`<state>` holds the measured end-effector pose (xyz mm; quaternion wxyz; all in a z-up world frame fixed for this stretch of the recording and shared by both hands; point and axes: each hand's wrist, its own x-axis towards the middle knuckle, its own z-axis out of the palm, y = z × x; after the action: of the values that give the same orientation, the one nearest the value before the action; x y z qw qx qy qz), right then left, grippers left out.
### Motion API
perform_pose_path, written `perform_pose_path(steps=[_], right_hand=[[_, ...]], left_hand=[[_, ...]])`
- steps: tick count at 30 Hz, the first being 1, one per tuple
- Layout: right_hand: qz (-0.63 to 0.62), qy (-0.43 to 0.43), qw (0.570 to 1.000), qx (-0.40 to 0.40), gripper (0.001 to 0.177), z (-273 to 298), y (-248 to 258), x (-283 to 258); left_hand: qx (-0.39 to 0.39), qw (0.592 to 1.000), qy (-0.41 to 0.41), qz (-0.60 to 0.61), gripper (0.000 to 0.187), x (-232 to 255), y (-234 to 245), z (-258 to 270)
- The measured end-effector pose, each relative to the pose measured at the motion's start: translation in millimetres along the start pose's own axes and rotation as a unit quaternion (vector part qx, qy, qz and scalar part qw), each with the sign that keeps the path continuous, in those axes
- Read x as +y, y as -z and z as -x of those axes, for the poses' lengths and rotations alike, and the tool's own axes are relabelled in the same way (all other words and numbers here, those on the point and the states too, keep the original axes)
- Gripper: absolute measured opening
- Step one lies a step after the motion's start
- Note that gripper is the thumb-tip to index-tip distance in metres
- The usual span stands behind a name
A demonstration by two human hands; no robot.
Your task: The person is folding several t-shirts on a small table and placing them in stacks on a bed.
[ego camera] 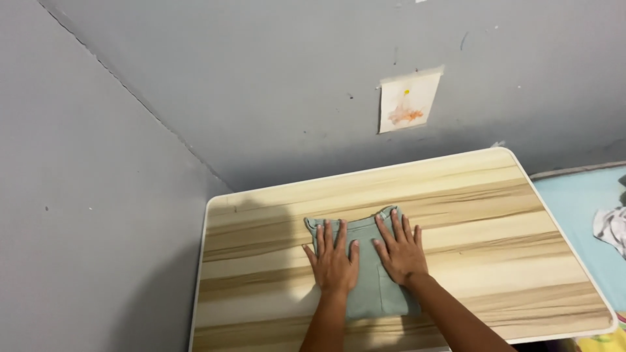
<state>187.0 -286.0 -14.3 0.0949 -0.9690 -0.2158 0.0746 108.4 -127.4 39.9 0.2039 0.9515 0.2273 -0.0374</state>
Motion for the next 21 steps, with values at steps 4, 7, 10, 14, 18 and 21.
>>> perform_pose_path(steps=[4, 7, 10, 14, 18, 21], right_hand=[[0.015, 0.004, 1.000, -0.025, 0.079, 25.1, 0.7, -6.9], [0.019, -0.003, 0.998, -0.062, 0.082, 52.2, 20.3, -21.7], [0.013, 0.007, 0.996, -0.084, 0.076, 80.6, 26.0, -26.6], [-0.018, 0.006, 1.000, -0.014, 0.073, 75.9, 8.7, -22.6], [-0.100, -0.069, 0.992, 0.032, 0.086, 63.2, 12.7, -31.9], [-0.241, -0.203, 0.949, 0.007, 0.113, 53.5, 24.5, -31.7]], left_hand=[[-0.026, 1.000, -0.001, -0.011, 0.073, 1.3, 16.8, 30.1], [-0.048, 0.999, -0.004, -0.016, 0.076, -3.2, 21.1, 56.2], [-0.020, 1.000, -0.017, -0.002, 0.074, -21.6, 3.1, 80.8], [-0.006, 0.999, 0.045, -0.007, 0.078, -25.2, -4.8, 77.7], [-0.034, 0.991, 0.123, 0.040, 0.081, 0.1, 28.7, 65.1], [0.023, 0.954, 0.219, 0.203, 0.112, -3.4, 24.8, 45.4]])
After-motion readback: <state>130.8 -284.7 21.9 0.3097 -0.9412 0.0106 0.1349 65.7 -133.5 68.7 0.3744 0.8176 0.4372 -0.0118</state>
